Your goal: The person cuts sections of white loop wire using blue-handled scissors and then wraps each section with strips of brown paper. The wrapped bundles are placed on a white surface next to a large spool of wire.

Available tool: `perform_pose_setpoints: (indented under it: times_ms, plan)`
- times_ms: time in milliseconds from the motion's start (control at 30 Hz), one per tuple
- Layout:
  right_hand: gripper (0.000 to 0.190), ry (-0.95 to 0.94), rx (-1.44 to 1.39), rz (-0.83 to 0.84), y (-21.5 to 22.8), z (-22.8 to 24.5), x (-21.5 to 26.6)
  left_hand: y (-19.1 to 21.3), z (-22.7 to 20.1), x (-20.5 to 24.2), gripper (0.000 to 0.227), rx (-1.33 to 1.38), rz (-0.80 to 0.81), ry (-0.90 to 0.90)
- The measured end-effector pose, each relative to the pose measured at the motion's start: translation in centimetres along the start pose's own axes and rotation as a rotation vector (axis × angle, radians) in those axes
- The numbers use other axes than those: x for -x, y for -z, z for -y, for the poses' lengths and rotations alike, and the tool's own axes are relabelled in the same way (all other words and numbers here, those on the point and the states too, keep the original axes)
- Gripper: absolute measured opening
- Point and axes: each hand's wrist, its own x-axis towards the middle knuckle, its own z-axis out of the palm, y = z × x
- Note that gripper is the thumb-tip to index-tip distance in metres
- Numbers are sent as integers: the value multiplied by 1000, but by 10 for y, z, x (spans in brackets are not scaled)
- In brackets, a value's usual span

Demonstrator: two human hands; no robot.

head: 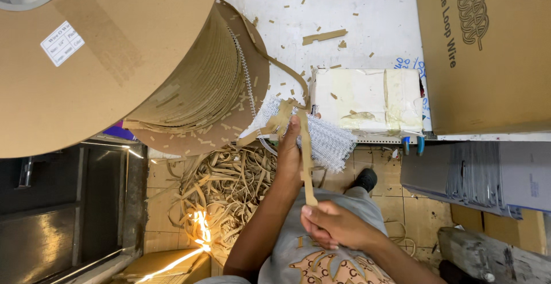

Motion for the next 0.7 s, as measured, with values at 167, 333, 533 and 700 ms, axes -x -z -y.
perform_pose_setpoints:
  times_ms: [167,333,533,700]
  plan:
    - [56,-61,4,-65,63,-19,-44,20,9,-20,87,230,444,101]
    - [43,212,-98,-113,140,2,-32,33,-19,47,102,-280,2,7]
    - [36,403,-251,-282,103,39,-16,93,48,-9,66,-293,358,-355]
    - [36,279,-113,-153,41,24,-18,64,27,1,50,161,357,-315]
